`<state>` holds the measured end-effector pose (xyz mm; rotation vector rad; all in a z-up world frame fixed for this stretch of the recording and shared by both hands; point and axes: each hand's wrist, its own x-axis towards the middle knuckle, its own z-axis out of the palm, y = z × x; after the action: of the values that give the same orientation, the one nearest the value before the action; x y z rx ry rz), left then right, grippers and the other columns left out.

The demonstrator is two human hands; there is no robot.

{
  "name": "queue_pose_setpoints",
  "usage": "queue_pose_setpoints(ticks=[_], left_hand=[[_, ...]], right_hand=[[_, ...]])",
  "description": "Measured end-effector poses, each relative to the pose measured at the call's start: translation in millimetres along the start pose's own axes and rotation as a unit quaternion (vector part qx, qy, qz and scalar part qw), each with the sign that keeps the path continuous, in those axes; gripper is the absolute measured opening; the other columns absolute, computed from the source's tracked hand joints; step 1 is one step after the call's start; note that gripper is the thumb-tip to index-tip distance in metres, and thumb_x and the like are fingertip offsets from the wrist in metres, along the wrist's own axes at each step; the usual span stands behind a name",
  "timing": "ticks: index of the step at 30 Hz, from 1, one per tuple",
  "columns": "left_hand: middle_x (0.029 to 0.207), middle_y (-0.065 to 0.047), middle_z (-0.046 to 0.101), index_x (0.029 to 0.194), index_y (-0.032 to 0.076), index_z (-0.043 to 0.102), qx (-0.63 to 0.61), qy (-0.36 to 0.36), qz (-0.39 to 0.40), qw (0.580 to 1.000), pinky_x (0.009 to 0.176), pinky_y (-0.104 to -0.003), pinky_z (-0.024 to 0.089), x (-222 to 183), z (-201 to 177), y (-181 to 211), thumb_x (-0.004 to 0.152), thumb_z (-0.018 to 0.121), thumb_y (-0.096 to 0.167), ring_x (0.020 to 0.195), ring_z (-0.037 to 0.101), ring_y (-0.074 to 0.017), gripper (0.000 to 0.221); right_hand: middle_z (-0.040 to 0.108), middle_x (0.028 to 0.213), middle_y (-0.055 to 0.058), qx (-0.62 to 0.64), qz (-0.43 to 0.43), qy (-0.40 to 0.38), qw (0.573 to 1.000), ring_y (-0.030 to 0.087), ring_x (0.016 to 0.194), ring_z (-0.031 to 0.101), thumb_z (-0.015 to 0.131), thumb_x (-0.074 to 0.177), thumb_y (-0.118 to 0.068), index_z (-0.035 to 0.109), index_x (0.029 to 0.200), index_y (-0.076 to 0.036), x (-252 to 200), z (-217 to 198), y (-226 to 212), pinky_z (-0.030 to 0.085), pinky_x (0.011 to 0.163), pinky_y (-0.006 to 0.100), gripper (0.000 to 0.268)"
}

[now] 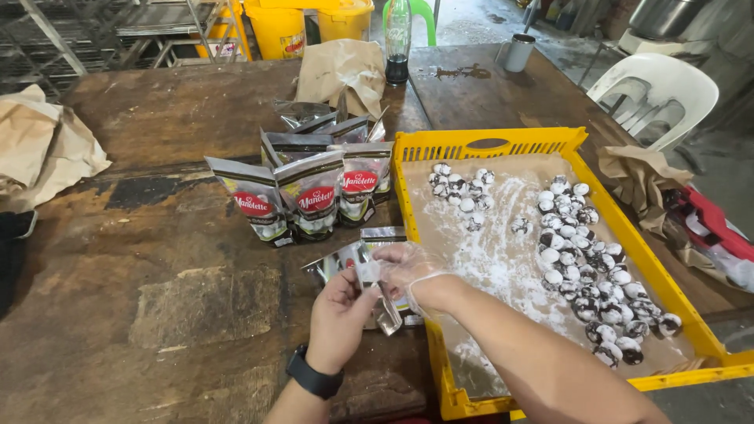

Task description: The person opens plastic pouches and fills them with chocolate crinkles from a yellow tray. They repeat this process, setting each filled bag aside on the wooden table.

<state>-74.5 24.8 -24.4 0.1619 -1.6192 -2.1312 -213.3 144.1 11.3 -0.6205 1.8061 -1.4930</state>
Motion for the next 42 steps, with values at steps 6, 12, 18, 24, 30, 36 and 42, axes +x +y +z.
queue_pose_setpoints(ticks=[6, 12, 18, 24, 30, 36, 42], left_hand=[[0.093, -0.006, 0.074, 0.105, -0.003, 0.07, -0.047, -0.002, -0.036, 0.998, 0.076, -0.027, 0.059, -4, -2, 13, 0.102, 0.057, 0.01, 0.082, 0.07, -0.0115, 0.019], [0.085, -0.008, 0.074, 0.102, -0.005, 0.073, -0.017, 0.005, -0.029, 0.999, 0.068, -0.027, 0.057, -3, -7, 9, 0.096, 0.066, 0.006, 0.072, 0.07, -0.0146, 0.014], [0.081, -0.011, 0.076, 0.097, -0.005, 0.072, -0.038, 0.042, -0.099, 0.993, 0.057, -0.031, 0.059, -4, -4, 19, 0.089, 0.07, 0.005, 0.067, 0.072, -0.0156, 0.013], [0.078, -0.008, 0.075, 0.094, -0.004, 0.07, 0.0, 0.053, -0.072, 0.996, 0.059, -0.028, 0.058, -4, 2, 18, 0.092, 0.071, 0.007, 0.065, 0.069, -0.0139, 0.011], [0.065, -0.005, 0.065, 0.096, 0.004, 0.058, -0.023, 0.054, -0.081, 0.995, 0.044, -0.027, 0.048, -2, 7, 28, 0.093, 0.067, 0.009, 0.05, 0.06, -0.0132, 0.01], [0.066, -0.007, 0.066, 0.093, 0.001, 0.06, -0.031, 0.021, -0.107, 0.993, 0.043, -0.029, 0.051, -3, 4, 24, 0.1, 0.054, 0.012, 0.048, 0.062, -0.013, 0.014], [0.069, -0.006, 0.068, 0.098, 0.0, 0.065, 0.062, -0.005, -0.07, 0.996, 0.045, -0.028, 0.052, -6, 11, 32, 0.097, 0.051, 0.008, 0.049, 0.063, -0.0132, 0.016]], right_hand=[[0.065, 0.079, 0.003, 0.033, -0.028, -0.008, 0.999, 0.009, 0.065, 0.06, 0.071, 0.097, -0.024, 0.069, 0.123, -0.004, -8, 0, -1, 0.052, 0.059, 0.026, 0.033], [0.072, 0.088, 0.0, -0.025, -0.042, 0.01, 0.999, 0.008, 0.073, 0.061, 0.066, 0.097, -0.021, 0.073, 0.119, -0.009, -22, 10, -13, 0.05, 0.063, 0.026, 0.027], [0.078, 0.098, 0.006, -0.164, -0.125, 0.028, 0.978, 0.012, 0.089, 0.07, 0.066, 0.093, -0.015, 0.075, 0.117, -0.008, -18, 4, -1, 0.056, 0.08, 0.027, 0.026], [0.077, 0.106, 0.008, -0.177, -0.134, -0.004, 0.975, 0.013, 0.096, 0.07, 0.07, 0.094, -0.015, 0.074, 0.12, -0.008, -23, 6, -5, 0.056, 0.086, 0.029, 0.027], [0.068, 0.119, 0.008, -0.169, -0.131, -0.062, 0.975, 0.014, 0.102, 0.069, 0.066, 0.093, -0.011, 0.062, 0.136, -0.011, -42, 17, -35, 0.056, 0.089, 0.029, 0.044], [0.07, 0.117, 0.01, -0.269, -0.117, -0.086, 0.952, 0.018, 0.1, 0.069, 0.056, 0.091, -0.006, 0.048, 0.151, -0.02, -53, 15, -48, 0.054, 0.091, 0.031, 0.062], [0.073, 0.115, 0.011, -0.298, -0.169, -0.071, 0.937, 0.02, 0.104, 0.068, 0.058, 0.095, -0.01, 0.05, 0.15, -0.022, -46, 11, -40, 0.052, 0.094, 0.032, 0.057]])
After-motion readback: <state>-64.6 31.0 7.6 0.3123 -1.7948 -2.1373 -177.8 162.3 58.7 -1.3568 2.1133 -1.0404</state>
